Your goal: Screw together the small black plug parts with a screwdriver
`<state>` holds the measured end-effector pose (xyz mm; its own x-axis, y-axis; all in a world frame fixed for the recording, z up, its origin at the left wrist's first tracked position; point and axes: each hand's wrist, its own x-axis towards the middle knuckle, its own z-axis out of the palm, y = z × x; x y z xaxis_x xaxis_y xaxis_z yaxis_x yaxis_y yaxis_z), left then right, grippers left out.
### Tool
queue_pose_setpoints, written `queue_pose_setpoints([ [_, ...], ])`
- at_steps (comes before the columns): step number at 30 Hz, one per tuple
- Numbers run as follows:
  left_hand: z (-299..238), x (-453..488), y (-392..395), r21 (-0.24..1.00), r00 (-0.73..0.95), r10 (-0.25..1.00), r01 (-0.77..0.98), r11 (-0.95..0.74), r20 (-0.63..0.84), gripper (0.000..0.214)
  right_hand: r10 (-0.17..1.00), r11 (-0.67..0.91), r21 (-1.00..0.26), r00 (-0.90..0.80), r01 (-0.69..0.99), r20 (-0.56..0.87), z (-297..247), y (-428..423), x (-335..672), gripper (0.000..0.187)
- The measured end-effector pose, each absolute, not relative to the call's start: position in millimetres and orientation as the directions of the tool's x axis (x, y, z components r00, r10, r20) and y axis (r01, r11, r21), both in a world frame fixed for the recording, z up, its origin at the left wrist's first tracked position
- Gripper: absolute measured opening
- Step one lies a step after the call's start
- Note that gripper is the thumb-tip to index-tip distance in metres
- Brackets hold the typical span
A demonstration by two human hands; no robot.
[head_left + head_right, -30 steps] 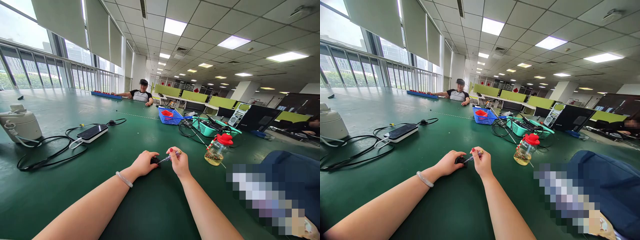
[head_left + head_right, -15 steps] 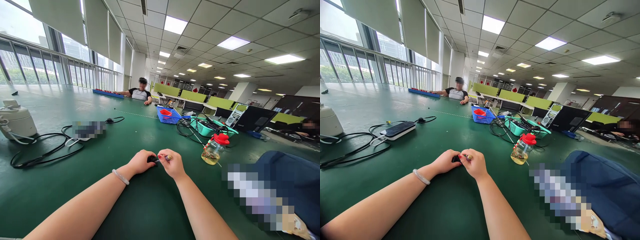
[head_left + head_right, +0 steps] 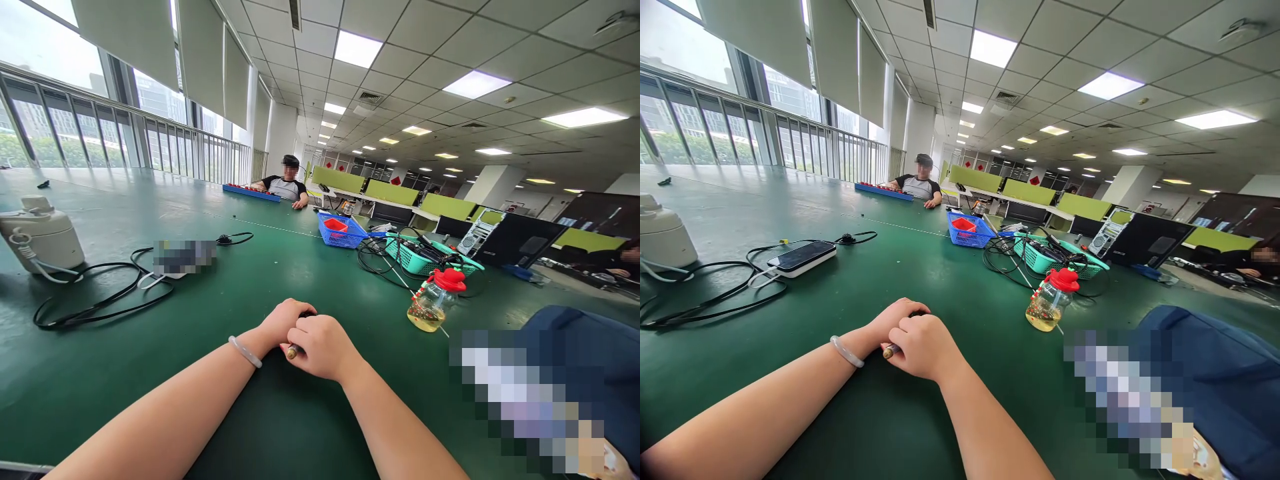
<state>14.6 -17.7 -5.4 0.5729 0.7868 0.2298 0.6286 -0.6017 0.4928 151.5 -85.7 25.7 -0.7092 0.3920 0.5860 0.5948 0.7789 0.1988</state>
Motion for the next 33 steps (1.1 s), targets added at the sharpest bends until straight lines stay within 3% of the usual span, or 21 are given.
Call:
queue_pose_setpoints([
  [10,-9,16,-13,0.504,0.559,0.803,0.643,-0.577,0.207,0.038,0.301,0.796,0.234,-0.7,0.559,0.648,23,-83,150,0.031],
  [18,-14,16,-11,0.49,0.582,0.777,0.62,-0.614,0.238,0.035,0.38,0.776,0.151,-0.646,0.612,0.662,29,-83,158,0.033],
  [33,-10,15,-15,0.495,0.588,0.764,0.596,-0.632,0.266,0.038,0.424,0.783,0.063,-0.606,0.619,0.673,32,-84,161,0.028],
])
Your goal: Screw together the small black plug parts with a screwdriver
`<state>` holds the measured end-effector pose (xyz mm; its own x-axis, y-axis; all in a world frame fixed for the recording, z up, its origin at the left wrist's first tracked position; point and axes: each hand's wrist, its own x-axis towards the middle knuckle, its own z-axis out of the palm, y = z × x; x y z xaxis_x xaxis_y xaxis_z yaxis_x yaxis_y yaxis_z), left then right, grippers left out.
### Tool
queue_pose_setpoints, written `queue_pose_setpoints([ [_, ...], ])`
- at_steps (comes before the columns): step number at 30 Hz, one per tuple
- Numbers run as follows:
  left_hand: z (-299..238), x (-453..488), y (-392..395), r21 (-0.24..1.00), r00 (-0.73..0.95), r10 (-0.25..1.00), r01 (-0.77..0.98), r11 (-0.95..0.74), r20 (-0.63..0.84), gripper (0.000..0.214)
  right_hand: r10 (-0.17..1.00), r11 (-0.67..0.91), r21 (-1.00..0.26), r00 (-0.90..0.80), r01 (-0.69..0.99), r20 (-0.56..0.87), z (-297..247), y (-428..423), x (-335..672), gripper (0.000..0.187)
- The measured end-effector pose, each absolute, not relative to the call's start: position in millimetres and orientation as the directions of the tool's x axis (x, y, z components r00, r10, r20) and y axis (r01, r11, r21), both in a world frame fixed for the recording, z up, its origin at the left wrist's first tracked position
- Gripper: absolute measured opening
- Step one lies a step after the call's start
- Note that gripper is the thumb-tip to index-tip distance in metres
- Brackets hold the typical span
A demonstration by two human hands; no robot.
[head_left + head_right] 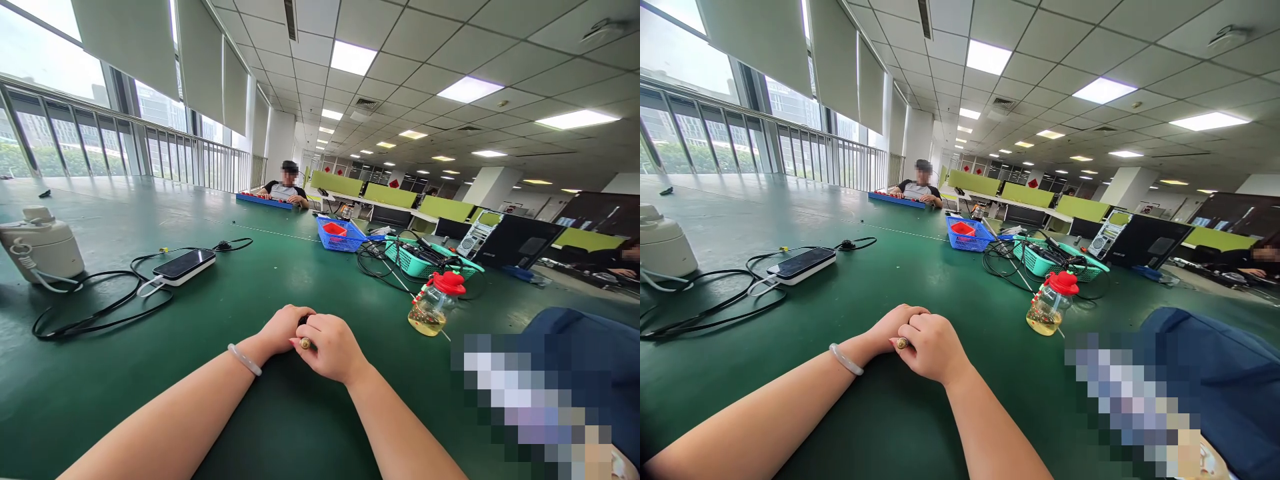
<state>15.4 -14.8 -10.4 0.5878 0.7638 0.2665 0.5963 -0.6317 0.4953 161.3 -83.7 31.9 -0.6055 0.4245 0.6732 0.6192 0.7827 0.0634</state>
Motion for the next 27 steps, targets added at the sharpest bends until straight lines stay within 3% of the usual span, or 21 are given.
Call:
queue_pose_setpoints([
  [20,-2.8,12.4,-20.3,0.489,0.502,0.824,0.667,-0.562,0.262,0.037,0.469,0.76,0.065,-0.615,0.646,0.634,33.3,-81.8,166.2,0.025],
  [27,0.0,14.5,-21.2,0.506,0.445,0.869,0.711,-0.489,0.214,0.038,0.498,0.77,0.097,-0.689,0.631,0.527,29.1,-83.3,159.8,0.026],
])
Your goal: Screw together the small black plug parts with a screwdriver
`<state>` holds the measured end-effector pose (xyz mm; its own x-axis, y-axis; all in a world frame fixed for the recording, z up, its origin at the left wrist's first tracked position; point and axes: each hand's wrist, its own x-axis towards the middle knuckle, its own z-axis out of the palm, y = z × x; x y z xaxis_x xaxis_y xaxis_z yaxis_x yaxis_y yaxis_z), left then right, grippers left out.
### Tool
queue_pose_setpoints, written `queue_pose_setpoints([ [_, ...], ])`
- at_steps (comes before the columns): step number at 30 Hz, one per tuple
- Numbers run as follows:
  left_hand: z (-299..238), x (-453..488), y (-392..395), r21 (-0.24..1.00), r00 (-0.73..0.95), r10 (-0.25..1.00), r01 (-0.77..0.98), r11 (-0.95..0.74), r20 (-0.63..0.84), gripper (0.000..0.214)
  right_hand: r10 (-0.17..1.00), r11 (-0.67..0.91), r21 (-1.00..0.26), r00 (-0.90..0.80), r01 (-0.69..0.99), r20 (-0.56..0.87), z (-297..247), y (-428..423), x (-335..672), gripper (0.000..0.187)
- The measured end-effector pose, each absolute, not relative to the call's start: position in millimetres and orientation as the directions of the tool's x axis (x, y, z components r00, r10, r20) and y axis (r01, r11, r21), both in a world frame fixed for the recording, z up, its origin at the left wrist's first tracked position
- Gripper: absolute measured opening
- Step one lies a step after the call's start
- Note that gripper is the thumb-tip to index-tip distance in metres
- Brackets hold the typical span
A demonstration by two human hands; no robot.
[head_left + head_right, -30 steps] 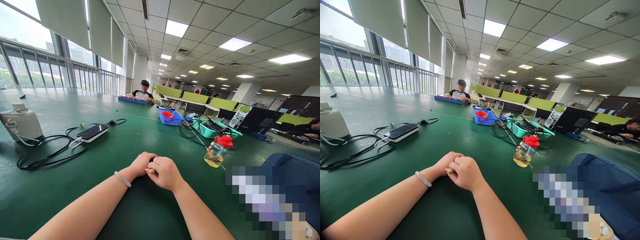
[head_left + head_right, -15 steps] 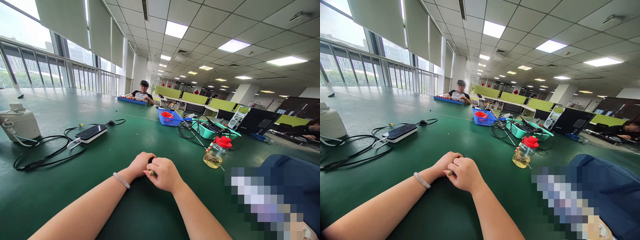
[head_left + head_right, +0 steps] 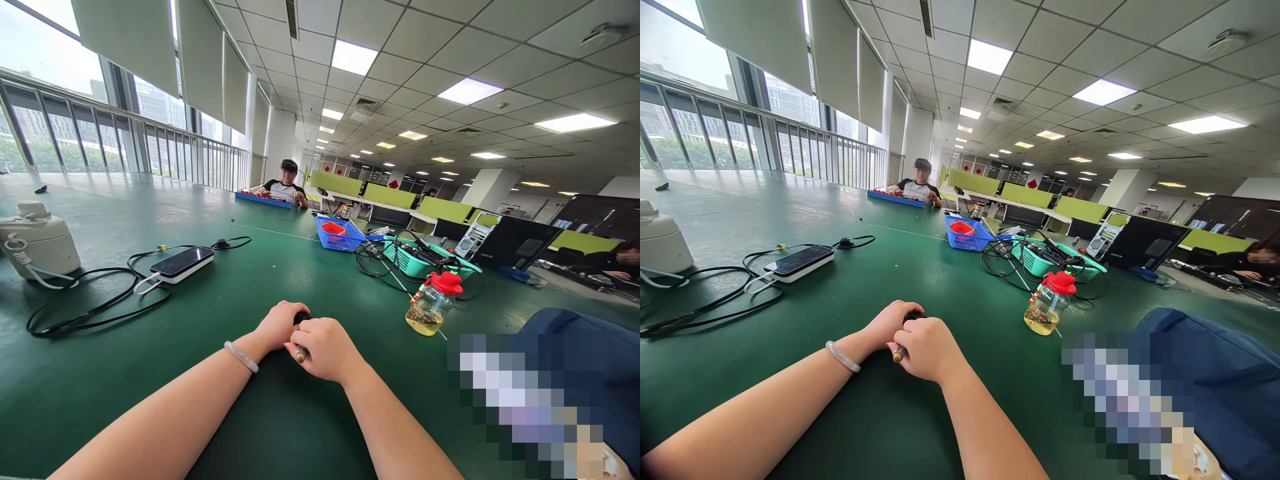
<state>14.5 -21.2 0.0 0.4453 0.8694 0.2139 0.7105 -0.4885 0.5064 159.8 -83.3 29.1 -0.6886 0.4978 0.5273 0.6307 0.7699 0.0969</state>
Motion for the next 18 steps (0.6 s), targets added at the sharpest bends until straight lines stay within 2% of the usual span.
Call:
queue_pose_setpoints([
  [5,-0.3,13.7,-21.4,0.502,0.445,0.874,0.719,-0.48,0.197,0.042,0.539,0.758,0.101,-0.705,0.645,0.461,26.6,-83.5,156.7,0.026],
  [11,-3.2,12.4,-18.0,0.497,0.452,0.87,0.719,-0.485,0.196,0.041,0.58,0.749,0.028,-0.677,0.662,0.454,27.8,-83.0,158.4,0.019],
  [14,-4.9,12.3,-16.4,0.491,0.468,0.859,0.71,-0.505,0.208,0.041,0.603,0.74,-0.068,-0.615,0.669,0.509,27.3,-81.3,159.5,0.015],
  [18,-5.6,13.1,-17.4,0.494,0.479,0.842,0.685,-0.536,0.249,0.035,0.657,0.692,-0.258,-0.44,0.675,0.612,27.5,-76.9,164.5,0.018],
])
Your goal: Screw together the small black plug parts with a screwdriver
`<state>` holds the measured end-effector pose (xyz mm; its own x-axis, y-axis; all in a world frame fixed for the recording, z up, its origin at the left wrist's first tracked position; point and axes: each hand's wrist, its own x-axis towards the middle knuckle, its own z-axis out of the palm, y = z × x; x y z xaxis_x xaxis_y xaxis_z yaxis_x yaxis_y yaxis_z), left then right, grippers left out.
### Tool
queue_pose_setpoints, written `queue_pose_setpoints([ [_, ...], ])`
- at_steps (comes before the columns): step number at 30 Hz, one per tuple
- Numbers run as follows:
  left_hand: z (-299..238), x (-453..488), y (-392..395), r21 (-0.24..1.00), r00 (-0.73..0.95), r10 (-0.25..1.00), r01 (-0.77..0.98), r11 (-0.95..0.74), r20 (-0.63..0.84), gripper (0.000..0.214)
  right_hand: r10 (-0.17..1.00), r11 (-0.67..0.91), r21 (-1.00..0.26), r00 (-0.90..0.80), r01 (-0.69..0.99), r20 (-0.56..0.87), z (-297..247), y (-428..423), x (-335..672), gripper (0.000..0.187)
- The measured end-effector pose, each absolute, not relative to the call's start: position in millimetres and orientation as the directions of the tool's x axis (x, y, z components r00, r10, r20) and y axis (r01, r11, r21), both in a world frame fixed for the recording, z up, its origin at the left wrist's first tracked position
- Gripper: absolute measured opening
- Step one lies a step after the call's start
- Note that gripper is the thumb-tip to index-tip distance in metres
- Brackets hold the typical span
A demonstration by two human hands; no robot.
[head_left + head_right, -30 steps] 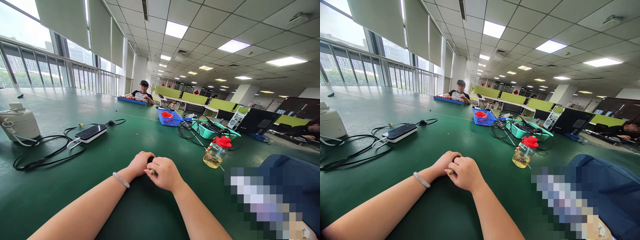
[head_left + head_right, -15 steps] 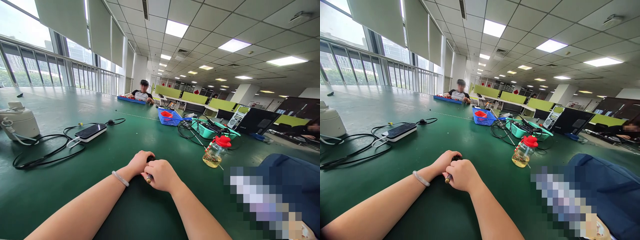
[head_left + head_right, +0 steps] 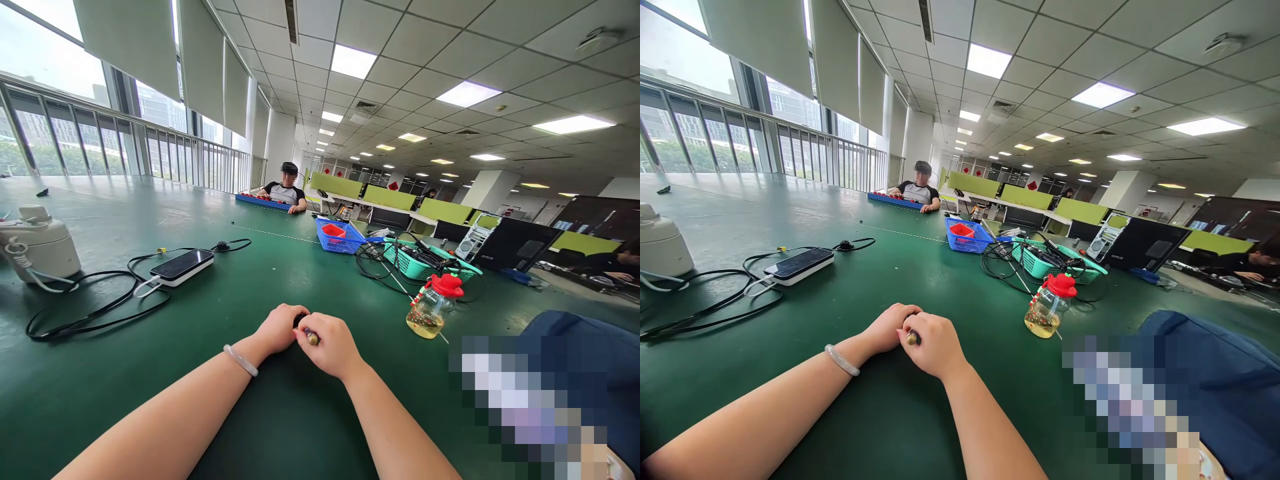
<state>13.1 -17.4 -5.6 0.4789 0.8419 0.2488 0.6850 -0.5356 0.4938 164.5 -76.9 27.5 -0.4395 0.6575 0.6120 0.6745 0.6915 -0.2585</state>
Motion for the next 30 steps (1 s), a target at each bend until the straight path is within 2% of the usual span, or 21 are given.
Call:
queue_pose_setpoints([
  [5,-4,14,-20,0.511,0.429,0.87,0.706,-0.491,0.243,0.031,0.726,0.602,-0.404,-0.263,0.689,0.635,30,-71,177,0.016],
  [8,-4,14,-20,0.511,0.42,0.879,0.717,-0.473,0.225,0.034,0.755,0.57,-0.43,-0.241,0.7,0.609,31,-71,181,0.017],
  [12,-5,14,-19,0.504,0.433,0.87,0.711,-0.491,0.237,0.028,0.765,0.571,-0.434,-0.26,0.697,0.59,31,-71,179,0.017],
  [15,-6,14,-18,0.514,0.439,0.863,0.696,-0.502,0.249,0.027,0.735,0.611,-0.357,-0.338,0.706,0.588,31,-74,175,0.021],
  [17,-5,13,-18,0.516,0.451,0.858,0.688,-0.51,0.245,0.032,0.691,0.656,-0.233,-0.449,0.718,0.566,30,-76,170,0.024],
  [20,-4,13,-18,0.514,0.447,0.868,0.703,-0.491,0.217,0.038,0.629,0.716,-0.014,-0.637,0.698,0.445,28,-82,158,0.024],
  [22,-5,13,-16,0.523,0.424,0.884,0.717,-0.461,0.197,0.036,0.62,0.735,0.063,-0.707,0.675,0.341,25,-85,149,0.021],
  [26,-7,12,-12,0.517,0.418,0.894,0.736,-0.438,0.164,0.037,0.632,0.743,0.094,-0.742,0.662,0.224,23,-87,140,0.018],
  [30,-6,12,-13,0.456,0.451,0.876,0.752,-0.477,0.173,0.036,0.652,0.737,-0.014,-0.706,0.675,0.278,26,-87,144,0.017],
])
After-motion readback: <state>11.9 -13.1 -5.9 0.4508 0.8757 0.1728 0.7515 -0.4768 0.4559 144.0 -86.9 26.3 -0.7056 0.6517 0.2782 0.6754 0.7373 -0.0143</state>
